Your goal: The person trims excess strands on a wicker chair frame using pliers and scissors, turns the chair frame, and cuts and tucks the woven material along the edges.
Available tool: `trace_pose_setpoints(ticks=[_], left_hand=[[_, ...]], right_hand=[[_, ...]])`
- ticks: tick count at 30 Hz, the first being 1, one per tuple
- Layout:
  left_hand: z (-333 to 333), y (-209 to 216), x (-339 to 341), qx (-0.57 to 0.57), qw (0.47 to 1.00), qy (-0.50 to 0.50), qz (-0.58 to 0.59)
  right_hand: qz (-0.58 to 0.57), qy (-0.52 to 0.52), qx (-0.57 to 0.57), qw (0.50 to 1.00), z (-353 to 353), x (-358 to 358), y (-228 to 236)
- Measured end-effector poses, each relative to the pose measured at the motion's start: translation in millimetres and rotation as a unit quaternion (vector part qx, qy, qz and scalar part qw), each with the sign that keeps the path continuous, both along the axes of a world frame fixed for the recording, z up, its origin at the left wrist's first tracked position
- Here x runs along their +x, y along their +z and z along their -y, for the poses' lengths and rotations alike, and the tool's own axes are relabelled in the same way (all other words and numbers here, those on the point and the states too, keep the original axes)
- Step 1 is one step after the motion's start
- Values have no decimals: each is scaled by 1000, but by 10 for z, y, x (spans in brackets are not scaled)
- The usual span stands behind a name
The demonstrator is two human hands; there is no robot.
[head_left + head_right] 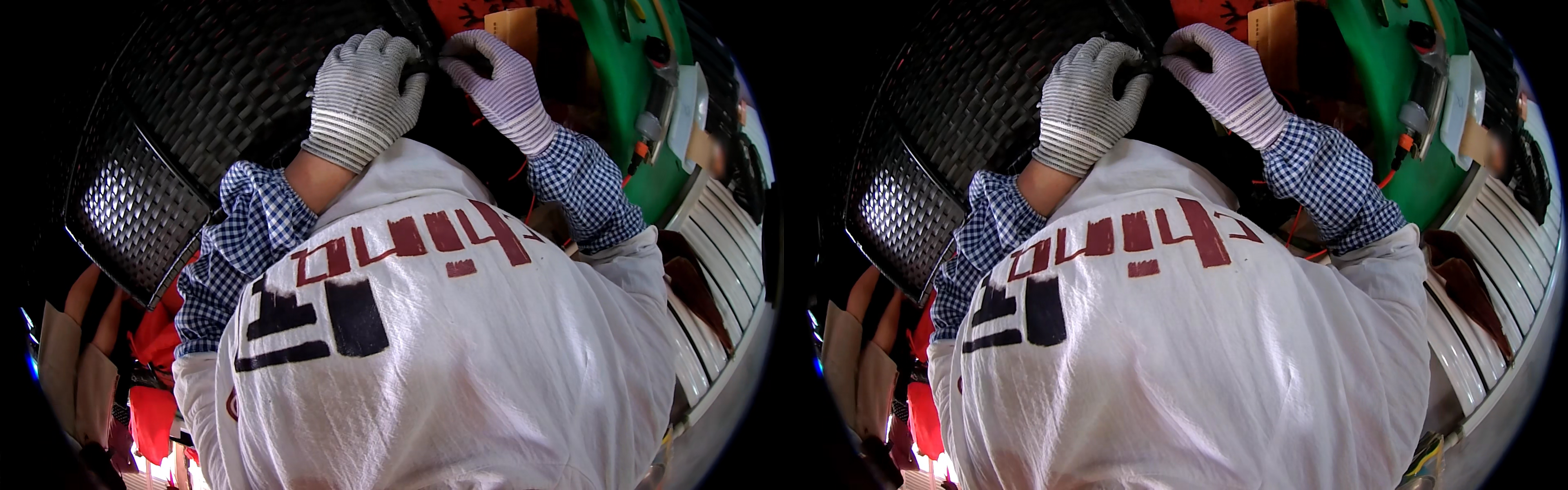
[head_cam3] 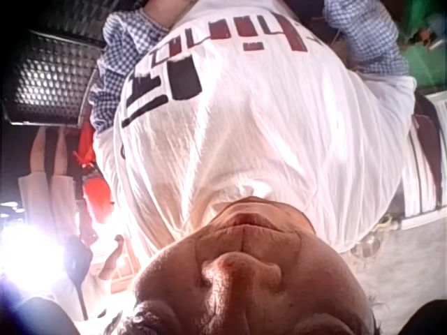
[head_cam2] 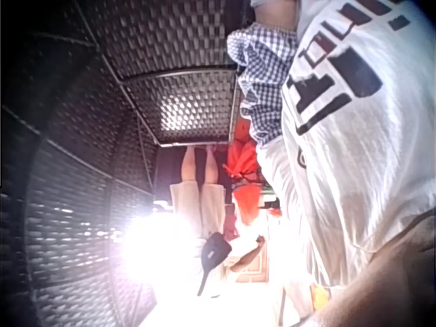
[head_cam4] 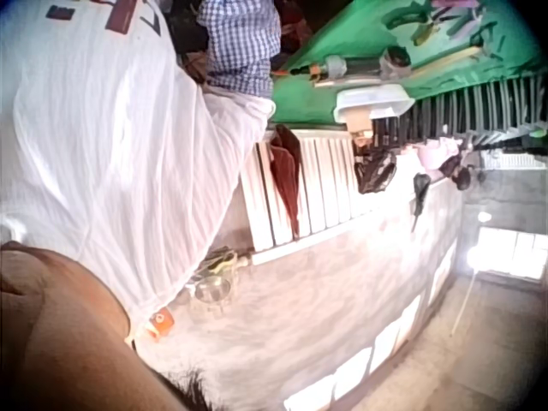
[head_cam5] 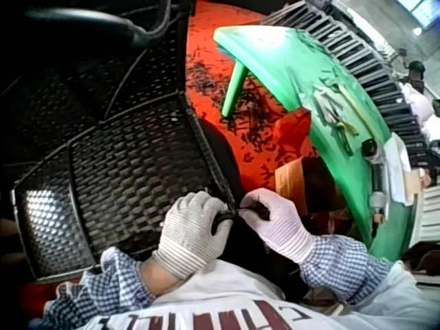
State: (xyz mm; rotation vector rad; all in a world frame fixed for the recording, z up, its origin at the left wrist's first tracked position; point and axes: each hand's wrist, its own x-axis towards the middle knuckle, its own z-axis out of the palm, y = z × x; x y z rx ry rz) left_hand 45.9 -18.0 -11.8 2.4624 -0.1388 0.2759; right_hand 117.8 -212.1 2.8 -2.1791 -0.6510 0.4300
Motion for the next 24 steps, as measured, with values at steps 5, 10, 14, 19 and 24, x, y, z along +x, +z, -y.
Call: trace_pose_setpoints(ticks=[5, 10, 14, 19, 24], left_hand=[[27, 110, 18, 8, 1000, 9, -7], [42, 32, -28, -44, 998, 26, 39], [91, 91, -114, -42, 999, 10, 2], [151, 145, 27, -43, 999, -15, -10], [12, 181, 46, -45, 999, 11, -11]], right_hand=[[-28, -58, 5, 998, -32, -83, 41], [56, -27, -3, 998, -104, -7, 281], [165, -55, 0, 985, -20, 153, 652], [356, -91, 10, 930, 190, 790, 908], [350, -151, -38, 924, 251, 1731, 815]])
